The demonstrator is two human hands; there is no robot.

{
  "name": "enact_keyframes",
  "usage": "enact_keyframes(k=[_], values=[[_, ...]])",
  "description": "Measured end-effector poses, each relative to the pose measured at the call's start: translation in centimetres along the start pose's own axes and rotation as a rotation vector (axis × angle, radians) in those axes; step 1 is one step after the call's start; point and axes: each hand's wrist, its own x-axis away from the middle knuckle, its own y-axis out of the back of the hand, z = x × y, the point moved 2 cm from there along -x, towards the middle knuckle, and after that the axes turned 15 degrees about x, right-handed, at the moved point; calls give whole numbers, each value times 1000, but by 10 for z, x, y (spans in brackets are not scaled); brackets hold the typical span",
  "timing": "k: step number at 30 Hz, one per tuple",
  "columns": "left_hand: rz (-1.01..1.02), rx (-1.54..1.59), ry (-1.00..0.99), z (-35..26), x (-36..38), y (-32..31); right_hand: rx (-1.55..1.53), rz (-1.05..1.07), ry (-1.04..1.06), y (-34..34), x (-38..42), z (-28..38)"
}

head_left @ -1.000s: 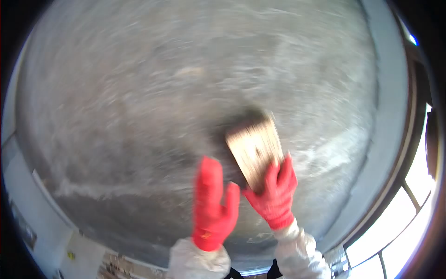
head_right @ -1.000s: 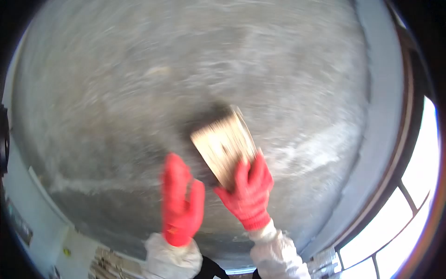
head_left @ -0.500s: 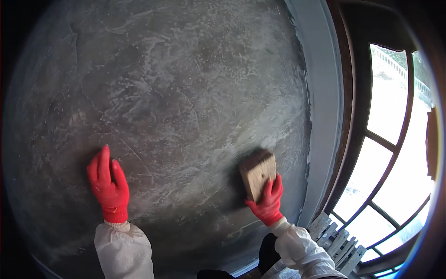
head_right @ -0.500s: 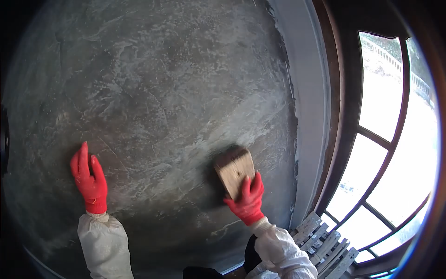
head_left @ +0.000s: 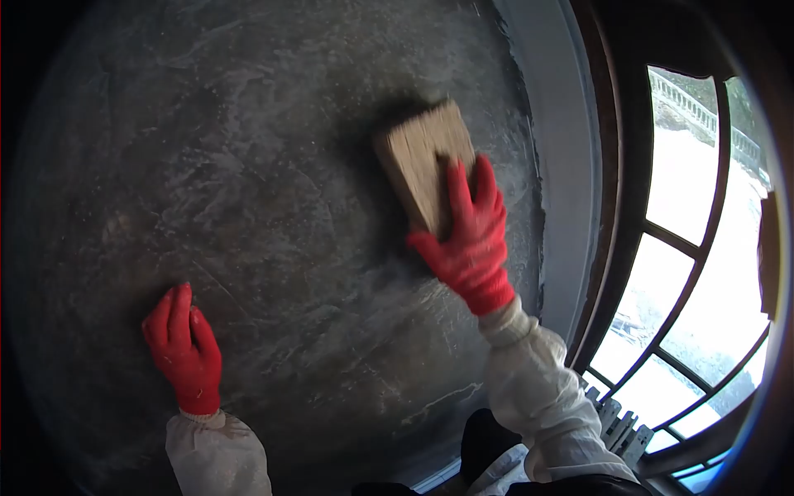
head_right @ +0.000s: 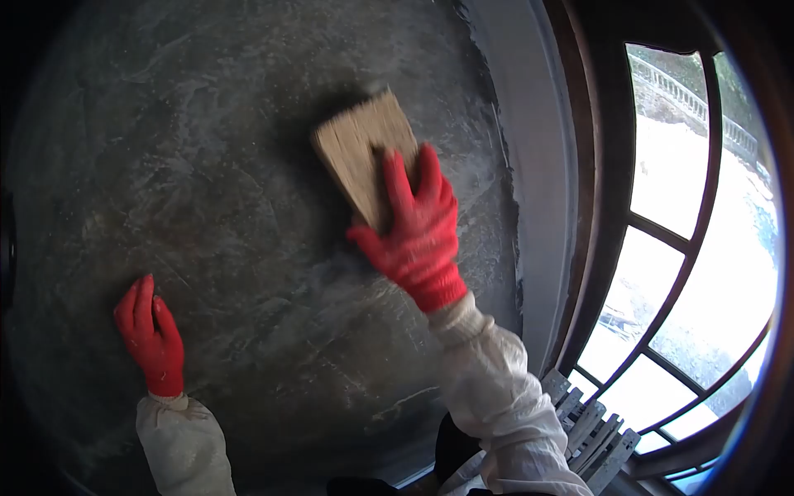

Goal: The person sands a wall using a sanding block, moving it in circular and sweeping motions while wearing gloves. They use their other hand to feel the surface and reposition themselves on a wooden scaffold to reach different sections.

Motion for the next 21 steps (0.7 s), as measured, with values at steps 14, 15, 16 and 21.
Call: enact_keyframes(k=[14,15,16,21], values=[[-26,-42,29,46,-85,33,-67,48,60,1,-22,-47],[-45,-83,-23,54,-93,34,-61,22,37,-1,-50,-48],[-67,-123,-76,58,-99,32,-63,-11,18,-2,-68,-51],[0,-236,60,61,-94,28,-31,14,-6,-5,0,-79]])
